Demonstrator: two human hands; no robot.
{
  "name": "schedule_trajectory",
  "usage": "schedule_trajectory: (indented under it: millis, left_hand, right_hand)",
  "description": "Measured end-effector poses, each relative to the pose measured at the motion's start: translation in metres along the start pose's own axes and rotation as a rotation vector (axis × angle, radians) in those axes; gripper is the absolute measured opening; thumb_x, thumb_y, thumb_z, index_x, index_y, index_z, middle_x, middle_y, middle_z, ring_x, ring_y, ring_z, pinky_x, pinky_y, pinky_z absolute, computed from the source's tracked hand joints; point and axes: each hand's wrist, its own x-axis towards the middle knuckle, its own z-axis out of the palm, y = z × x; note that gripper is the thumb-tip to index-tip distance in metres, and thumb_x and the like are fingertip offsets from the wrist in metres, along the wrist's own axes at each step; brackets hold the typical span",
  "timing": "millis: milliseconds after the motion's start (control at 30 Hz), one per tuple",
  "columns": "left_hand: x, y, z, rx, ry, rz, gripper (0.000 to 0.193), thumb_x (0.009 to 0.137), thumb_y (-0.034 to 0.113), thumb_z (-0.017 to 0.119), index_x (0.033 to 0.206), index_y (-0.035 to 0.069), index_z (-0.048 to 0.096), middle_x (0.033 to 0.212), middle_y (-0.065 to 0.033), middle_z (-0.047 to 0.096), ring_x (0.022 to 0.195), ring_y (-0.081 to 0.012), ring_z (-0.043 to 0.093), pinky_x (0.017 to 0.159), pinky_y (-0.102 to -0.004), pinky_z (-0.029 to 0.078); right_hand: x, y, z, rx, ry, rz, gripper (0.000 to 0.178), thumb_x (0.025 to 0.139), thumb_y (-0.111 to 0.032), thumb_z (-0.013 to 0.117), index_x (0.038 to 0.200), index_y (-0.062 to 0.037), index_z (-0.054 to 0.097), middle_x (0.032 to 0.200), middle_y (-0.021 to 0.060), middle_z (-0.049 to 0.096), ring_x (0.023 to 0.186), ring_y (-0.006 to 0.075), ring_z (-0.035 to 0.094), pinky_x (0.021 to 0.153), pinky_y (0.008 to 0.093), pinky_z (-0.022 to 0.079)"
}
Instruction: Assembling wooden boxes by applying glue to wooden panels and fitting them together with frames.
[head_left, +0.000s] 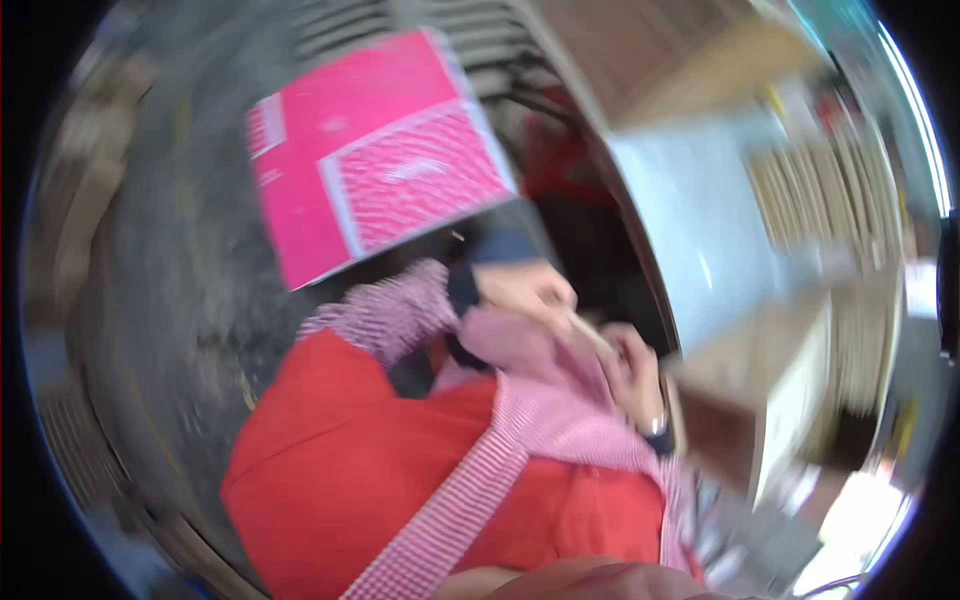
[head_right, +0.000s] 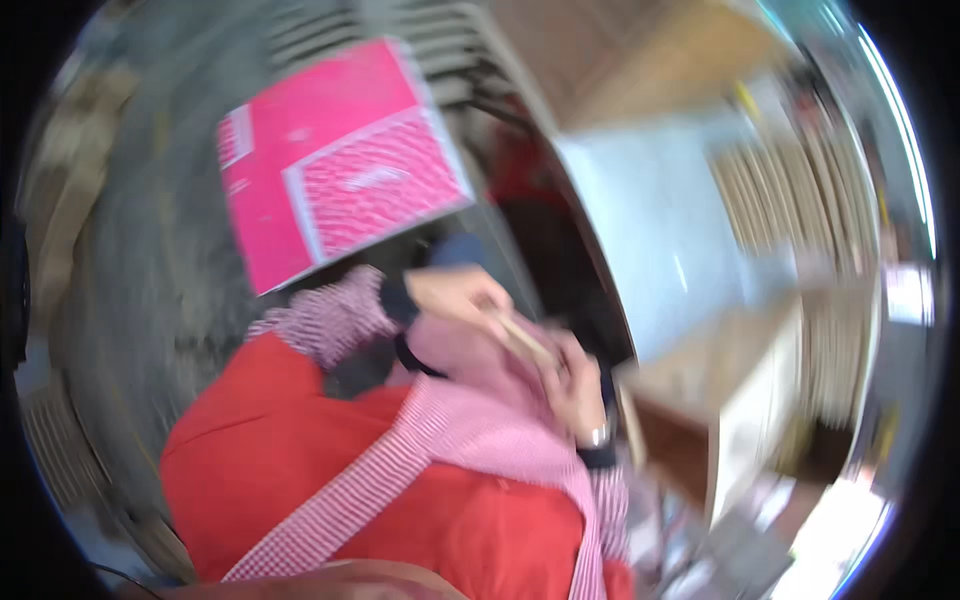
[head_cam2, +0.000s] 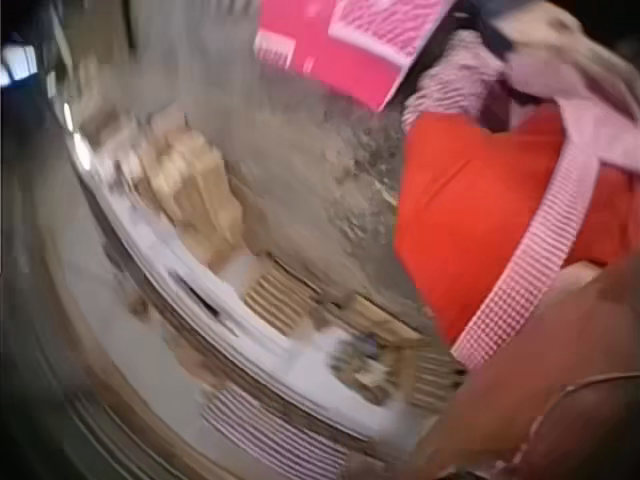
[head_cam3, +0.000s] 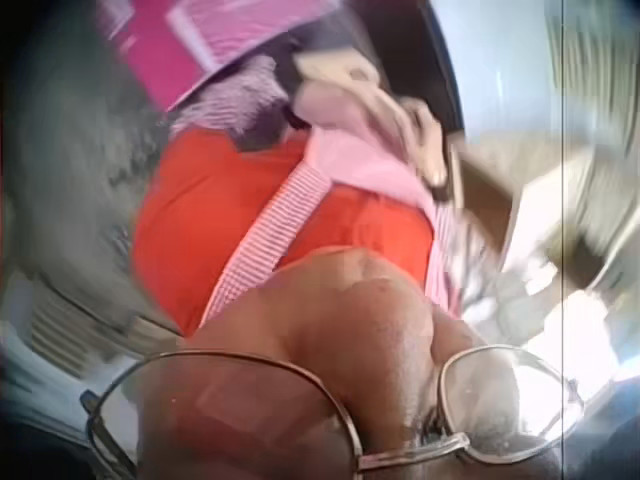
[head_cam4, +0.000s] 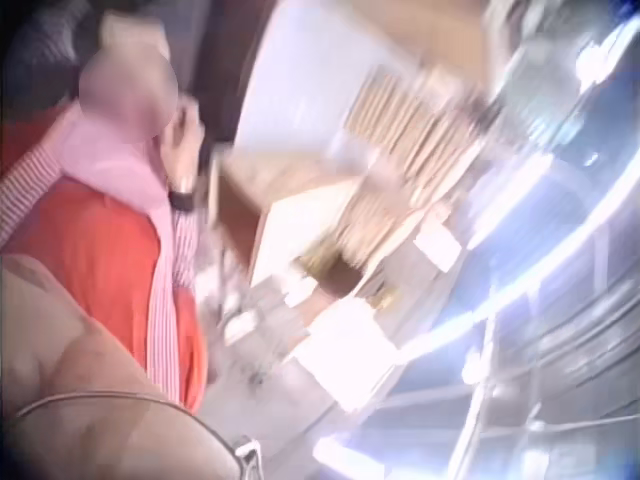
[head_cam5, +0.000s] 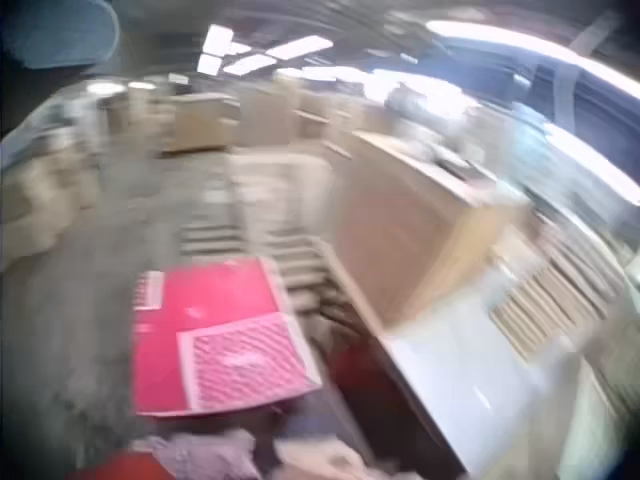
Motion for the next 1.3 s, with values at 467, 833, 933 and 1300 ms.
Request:
schedule_trajectory:
  millis: [467,833,933,1300]
  left_hand:
    - [0.161,0.190,0.093,1.142,-0.166,0.764,0.028,0.075,0.028,0.076,0.076,0.008,0.056,0.078,-0.0044,0.057,0.079,-0.0218,0.059,0.097,-0.0442,0.041]
    - [0.159,0.134,0.090,1.375,-0.217,0.727,0.021,0.079,0.024,0.071,0.091,0.011,0.060,0.095,-0.0025,0.059,0.108,-0.0196,0.056,0.106,-0.0463,0.034]
    - [0.144,0.106,0.091,1.405,-0.193,0.691,0.025,0.080,0.023,0.070,0.101,0.012,0.062,0.105,-0.0021,0.060,0.121,-0.0192,0.051,0.108,-0.0486,0.031]
    - [0.140,0.025,0.094,1.646,-0.265,0.510,0.046,0.083,0.020,0.065,0.127,0.016,0.055,0.128,-0.0008,0.052,0.136,-0.0190,0.034,0.110,-0.0526,0.028]
  right_hand:
    - [-0.242,-0.039,-0.165,-0.966,0.903,-0.136,0.021,0.078,-0.005,0.067,0.066,-0.0015,0.051,0.063,0.0098,0.047,0.062,0.0279,0.050,0.081,0.0416,0.042]
    - [-0.296,0.018,-0.168,-1.011,0.787,0.118,0.013,0.073,-0.004,0.066,0.070,-0.0050,0.054,0.078,0.0073,0.058,0.083,0.0253,0.057,0.091,0.0404,0.037]
    - [-0.282,0.052,-0.156,-1.054,0.729,0.116,0.010,0.073,-0.008,0.068,0.074,-0.0073,0.058,0.090,0.0046,0.063,0.107,0.0236,0.057,0.099,0.0434,0.034]
    - [-0.299,0.132,-0.121,-1.109,0.438,0.240,0.010,0.075,-0.012,0.071,0.076,-0.0086,0.062,0.099,0.0075,0.063,0.112,0.0256,0.052,0.101,0.0485,0.033]
